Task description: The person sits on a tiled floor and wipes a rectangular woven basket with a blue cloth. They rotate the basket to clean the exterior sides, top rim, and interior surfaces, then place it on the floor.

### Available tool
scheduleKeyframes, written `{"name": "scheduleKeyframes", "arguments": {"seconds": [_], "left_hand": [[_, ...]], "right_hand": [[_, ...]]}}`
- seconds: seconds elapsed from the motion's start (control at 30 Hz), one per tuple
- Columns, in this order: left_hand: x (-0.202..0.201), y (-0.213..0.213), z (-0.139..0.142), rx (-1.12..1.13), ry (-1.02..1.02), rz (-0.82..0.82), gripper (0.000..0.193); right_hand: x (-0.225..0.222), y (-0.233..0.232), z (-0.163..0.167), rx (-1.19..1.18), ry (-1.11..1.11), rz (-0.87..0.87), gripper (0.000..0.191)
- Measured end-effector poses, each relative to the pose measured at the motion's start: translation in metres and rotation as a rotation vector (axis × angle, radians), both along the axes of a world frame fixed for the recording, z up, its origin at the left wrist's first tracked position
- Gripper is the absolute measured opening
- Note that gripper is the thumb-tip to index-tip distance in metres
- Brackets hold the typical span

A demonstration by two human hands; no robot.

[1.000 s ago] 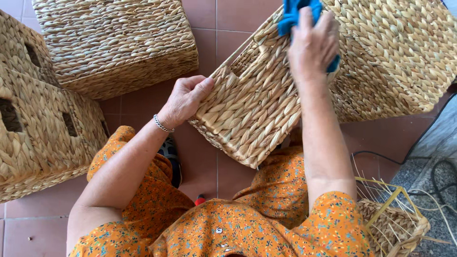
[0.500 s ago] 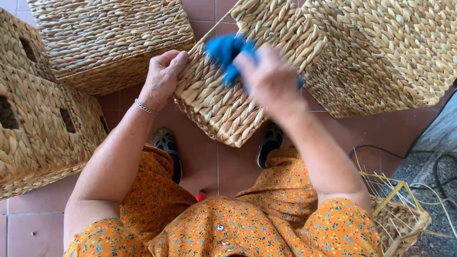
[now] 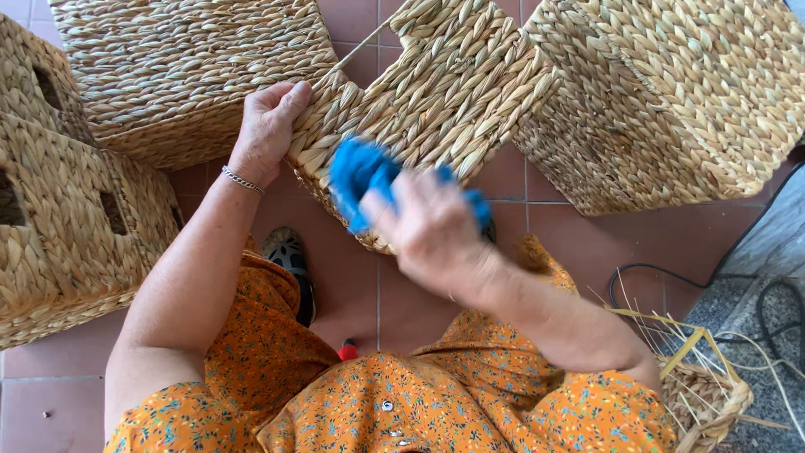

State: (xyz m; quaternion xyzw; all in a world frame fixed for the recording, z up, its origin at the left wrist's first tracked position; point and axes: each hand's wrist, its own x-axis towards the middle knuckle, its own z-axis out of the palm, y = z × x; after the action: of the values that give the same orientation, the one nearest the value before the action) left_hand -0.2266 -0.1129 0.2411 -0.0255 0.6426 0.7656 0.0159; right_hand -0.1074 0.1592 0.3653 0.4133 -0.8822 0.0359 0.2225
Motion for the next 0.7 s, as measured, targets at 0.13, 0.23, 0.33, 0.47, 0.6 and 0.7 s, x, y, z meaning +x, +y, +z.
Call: {"name": "scheduleKeyframes", "arguments": {"seconds": [0.13,0.23,0.33,0.47,0.6,0.7], "left_hand": [[0.003,0.003,0.001,-0.031,0.027,-0.002,0.031],[0.005,0.006,0.003,0.002,0.046,-0.024,0.029],[0.004,0.013,0.005,0.03,0.041,-0.033,0.027],[0.007,0.018,0.004,0.002,0.06,-0.021,0.028],[0.007,0.007,0.006,0.028,0.036,0.009,0.027],[0.003,0.002,0.004,0.027,0.015,0.02,0.027]], "right_hand": [[0.018,0.001,-0.002,-0.08,-0.056,0.117,0.025],[-0.042,0.035,-0.016,-0.019,0.028,-0.097,0.008],[-0.111,0.094,-0.028,-0.008,0.229,-0.435,0.006],[-0.147,0.137,-0.046,-0.14,0.288,-0.596,0.031],[-0.104,0.098,-0.042,-0.204,0.049,-0.463,0.027],[-0.035,0.043,-0.023,-0.075,-0.086,-0.256,0.005]]}}
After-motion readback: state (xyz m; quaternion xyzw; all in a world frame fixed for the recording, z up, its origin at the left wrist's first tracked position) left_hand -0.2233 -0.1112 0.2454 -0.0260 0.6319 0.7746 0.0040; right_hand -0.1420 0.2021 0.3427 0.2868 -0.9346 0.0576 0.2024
